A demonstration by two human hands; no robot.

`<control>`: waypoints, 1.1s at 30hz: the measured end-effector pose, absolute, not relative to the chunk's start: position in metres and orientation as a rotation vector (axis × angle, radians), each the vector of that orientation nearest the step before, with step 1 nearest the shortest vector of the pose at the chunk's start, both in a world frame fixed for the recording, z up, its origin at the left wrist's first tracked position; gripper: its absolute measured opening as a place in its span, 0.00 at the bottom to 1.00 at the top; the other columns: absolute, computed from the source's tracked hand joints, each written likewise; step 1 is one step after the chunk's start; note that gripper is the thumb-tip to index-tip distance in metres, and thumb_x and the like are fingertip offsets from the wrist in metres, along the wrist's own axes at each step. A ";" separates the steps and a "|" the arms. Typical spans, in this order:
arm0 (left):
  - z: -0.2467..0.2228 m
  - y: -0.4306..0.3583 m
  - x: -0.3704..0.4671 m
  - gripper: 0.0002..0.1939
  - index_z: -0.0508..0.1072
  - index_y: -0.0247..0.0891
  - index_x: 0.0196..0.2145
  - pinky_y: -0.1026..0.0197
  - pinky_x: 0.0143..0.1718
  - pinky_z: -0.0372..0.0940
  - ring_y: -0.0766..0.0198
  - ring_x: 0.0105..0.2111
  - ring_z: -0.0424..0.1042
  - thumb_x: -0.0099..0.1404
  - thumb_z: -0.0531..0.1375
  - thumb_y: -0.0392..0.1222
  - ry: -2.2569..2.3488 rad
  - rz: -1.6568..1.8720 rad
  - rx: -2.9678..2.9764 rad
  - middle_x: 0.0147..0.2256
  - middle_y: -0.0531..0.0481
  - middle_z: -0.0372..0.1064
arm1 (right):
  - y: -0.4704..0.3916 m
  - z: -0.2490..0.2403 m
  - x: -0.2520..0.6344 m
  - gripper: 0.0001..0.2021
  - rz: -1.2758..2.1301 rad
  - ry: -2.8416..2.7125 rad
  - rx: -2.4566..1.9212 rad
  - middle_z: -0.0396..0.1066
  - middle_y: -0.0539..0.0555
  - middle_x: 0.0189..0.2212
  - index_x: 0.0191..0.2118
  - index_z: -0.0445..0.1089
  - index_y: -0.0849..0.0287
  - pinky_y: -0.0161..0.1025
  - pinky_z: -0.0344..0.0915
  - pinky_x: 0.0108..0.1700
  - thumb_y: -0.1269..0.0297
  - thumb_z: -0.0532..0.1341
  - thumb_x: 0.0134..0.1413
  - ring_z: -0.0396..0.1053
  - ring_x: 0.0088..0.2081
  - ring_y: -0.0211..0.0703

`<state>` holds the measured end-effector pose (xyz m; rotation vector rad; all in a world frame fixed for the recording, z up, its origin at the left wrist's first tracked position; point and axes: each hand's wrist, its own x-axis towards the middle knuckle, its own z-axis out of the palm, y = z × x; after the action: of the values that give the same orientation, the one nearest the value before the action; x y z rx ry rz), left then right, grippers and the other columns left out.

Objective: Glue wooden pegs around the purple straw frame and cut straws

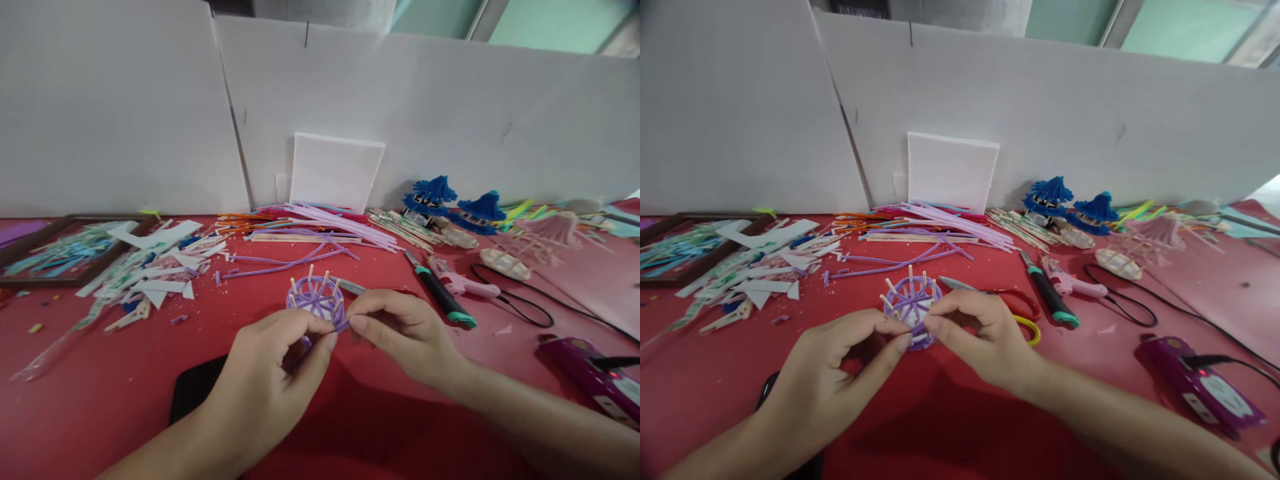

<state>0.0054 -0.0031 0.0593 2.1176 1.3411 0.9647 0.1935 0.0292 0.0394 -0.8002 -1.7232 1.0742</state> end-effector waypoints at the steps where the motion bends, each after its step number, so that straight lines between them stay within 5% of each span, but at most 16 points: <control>1: 0.059 -0.003 0.005 0.05 0.73 0.40 0.31 0.71 0.21 0.60 0.71 0.21 0.69 0.61 0.57 0.35 1.354 0.951 2.119 0.23 0.57 0.71 | 0.031 0.039 0.194 0.05 1.082 -1.702 -0.805 0.68 0.49 0.22 0.29 0.72 0.60 0.30 0.61 0.23 0.66 0.62 0.55 0.62 0.22 0.32; 9: 0.054 -0.001 0.002 0.06 0.77 0.41 0.32 0.70 0.24 0.66 0.67 0.23 0.73 0.58 0.59 0.38 1.417 0.864 1.858 0.26 0.55 0.77 | 0.044 0.028 0.193 0.09 0.956 -1.699 -1.025 0.70 0.49 0.23 0.30 0.72 0.59 0.31 0.62 0.24 0.62 0.58 0.57 0.64 0.22 0.34; 15: 0.047 -0.004 -0.002 0.07 0.77 0.39 0.34 0.66 0.24 0.66 0.65 0.22 0.71 0.59 0.61 0.43 1.500 0.896 1.627 0.24 0.51 0.75 | 0.045 0.025 0.193 0.07 0.725 -1.828 -1.015 0.77 0.53 0.30 0.33 0.75 0.57 0.36 0.67 0.35 0.64 0.60 0.57 0.72 0.31 0.41; 33: 0.052 -0.003 0.004 0.04 0.73 0.40 0.26 0.68 0.21 0.60 0.68 0.19 0.66 0.56 0.59 0.40 1.520 1.001 1.567 0.18 0.56 0.67 | 0.050 0.018 0.190 0.08 0.966 -1.607 -1.062 0.73 0.51 0.23 0.31 0.76 0.60 0.31 0.59 0.20 0.61 0.63 0.52 0.62 0.19 0.33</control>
<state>0.0044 -0.0033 0.0516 1.5668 1.5202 1.0006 0.1902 0.0502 0.0179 -1.0615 -1.6068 0.9659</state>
